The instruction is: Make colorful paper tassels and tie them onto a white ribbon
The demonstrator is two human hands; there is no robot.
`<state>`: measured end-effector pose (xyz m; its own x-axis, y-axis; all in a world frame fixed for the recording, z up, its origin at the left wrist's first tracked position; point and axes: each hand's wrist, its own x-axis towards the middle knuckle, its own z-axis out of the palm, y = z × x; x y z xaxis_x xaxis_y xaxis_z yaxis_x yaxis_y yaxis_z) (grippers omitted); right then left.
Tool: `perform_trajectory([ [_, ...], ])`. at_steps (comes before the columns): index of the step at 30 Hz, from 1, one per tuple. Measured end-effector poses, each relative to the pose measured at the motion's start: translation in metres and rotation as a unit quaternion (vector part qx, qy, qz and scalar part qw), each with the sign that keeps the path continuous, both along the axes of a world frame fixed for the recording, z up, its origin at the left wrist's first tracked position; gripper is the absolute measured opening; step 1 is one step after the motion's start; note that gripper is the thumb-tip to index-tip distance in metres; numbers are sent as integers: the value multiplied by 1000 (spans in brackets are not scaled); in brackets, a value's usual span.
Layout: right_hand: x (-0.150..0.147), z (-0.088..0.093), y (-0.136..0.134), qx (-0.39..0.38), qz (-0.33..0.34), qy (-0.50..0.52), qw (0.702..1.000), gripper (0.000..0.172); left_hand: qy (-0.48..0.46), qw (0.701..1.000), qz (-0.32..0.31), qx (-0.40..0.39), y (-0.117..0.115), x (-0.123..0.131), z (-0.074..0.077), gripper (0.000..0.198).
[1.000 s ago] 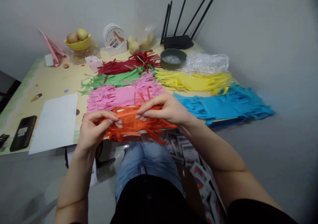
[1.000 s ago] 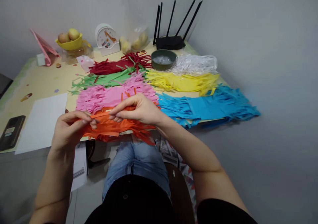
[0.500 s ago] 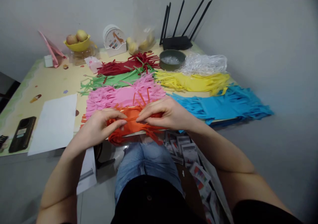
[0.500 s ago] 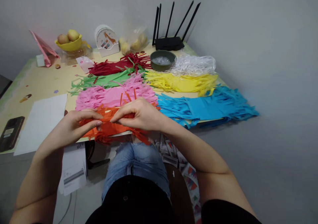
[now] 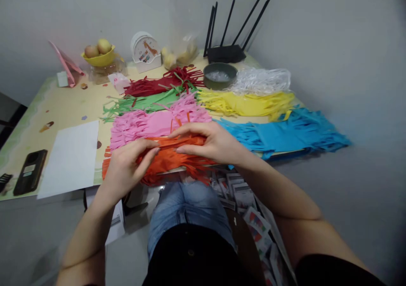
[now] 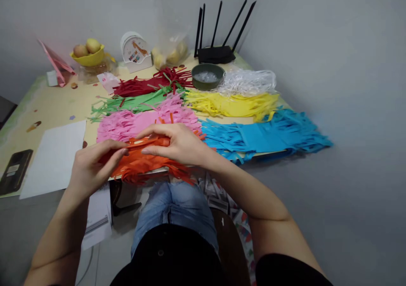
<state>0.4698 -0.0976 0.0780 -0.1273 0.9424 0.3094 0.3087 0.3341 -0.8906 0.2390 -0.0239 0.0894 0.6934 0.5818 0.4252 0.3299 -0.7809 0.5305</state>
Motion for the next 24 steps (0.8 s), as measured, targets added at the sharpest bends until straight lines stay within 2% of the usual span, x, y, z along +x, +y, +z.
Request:
perform_trajectory([
  [2,-3,1,1,6,-20,-14,1000,16,-7,999,8,-34,1,0,-1,11],
  [4,-6,2,2,4,-39,-11,999,12,-32,994,15,-104,1,-1,-2,14],
  [7,-9,3,2,-11,-41,12,999,12,-88,979,29,-179,1,-2,-5,28],
  [10,-10,4,3,-43,-34,45,997,21,-117,985,17,-122,1,-2,-7,21],
  [13,-10,3,5,-58,-40,80,994,34,-98,994,-11,-38,3,-2,-6,7],
  [17,-8,1,5,-47,-45,84,994,39,-61,998,25,-14,5,-3,-5,13],
  [20,-3,2,4,-4,-59,18,998,31,-54,997,45,-32,6,-2,-5,15],
  [22,0,5,3,59,-69,-58,994,21,-57,996,51,-44,6,0,-4,12],
  [24,1,7,4,134,-66,-143,978,23,-58,995,56,-58,6,2,-3,9],
])
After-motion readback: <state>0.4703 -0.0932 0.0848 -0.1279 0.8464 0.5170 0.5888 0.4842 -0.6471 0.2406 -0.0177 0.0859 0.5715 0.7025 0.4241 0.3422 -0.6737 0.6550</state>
